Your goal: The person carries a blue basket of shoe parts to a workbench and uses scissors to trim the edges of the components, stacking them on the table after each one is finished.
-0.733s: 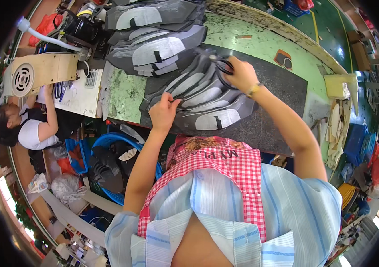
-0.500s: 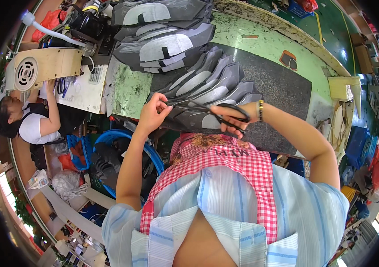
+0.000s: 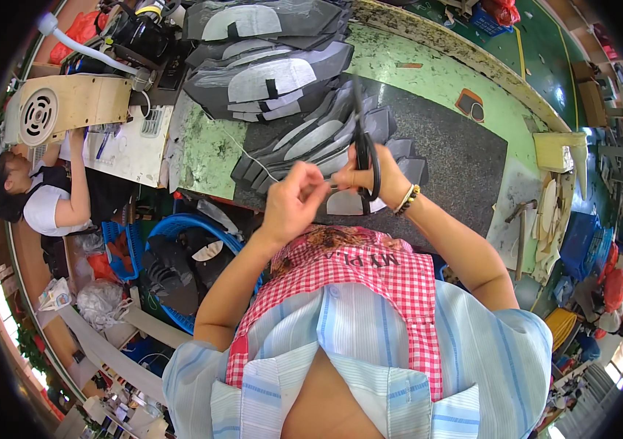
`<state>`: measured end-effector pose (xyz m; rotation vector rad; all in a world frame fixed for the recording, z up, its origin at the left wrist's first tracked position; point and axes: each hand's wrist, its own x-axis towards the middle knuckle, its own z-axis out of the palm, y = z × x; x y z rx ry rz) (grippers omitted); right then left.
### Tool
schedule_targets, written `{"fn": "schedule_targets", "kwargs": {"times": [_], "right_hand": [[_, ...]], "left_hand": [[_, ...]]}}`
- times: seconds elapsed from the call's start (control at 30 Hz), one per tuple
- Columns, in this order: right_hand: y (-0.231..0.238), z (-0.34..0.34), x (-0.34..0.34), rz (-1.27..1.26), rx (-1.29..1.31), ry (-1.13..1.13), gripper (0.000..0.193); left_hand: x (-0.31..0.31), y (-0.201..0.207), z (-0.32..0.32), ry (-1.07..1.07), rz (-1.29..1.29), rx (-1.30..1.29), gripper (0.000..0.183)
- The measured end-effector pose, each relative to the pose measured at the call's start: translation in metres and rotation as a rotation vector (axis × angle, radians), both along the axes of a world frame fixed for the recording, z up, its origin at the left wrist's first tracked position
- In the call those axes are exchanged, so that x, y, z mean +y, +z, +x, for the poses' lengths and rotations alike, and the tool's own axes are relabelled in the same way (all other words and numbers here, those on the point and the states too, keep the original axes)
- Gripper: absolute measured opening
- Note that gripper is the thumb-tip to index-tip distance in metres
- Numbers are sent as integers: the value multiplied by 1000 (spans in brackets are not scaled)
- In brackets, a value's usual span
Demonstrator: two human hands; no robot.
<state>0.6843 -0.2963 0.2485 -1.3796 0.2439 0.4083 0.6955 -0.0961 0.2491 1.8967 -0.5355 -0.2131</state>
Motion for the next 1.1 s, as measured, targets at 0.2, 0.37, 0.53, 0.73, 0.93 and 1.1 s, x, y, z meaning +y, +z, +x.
{"fn": "schedule_targets", "kwargs": {"times": [0.2, 0.37, 0.53, 0.73, 0.93, 1.1], "right_hand": [[-17, 57, -45, -652, -223, -13, 32], [-40, 80, -41, -934, -451, 118, 29], [-41, 92, -36, -1073, -475, 174, 30], [-2, 51, -52, -400, 13, 663, 63], [-15, 15, 13, 189, 666, 683, 72], [-25, 13, 26, -61, 518, 594, 66]], "left_hand": [[47, -5, 47, 46, 186, 238, 16], [31, -33, 23, 83, 194, 193, 21], [40, -72, 46, 244, 220, 206, 21], [45, -59, 57, 276, 593, 68, 28], [89, -45, 63, -16, 379, -24, 23], [95, -39, 61, -80, 438, -162, 19]]}}
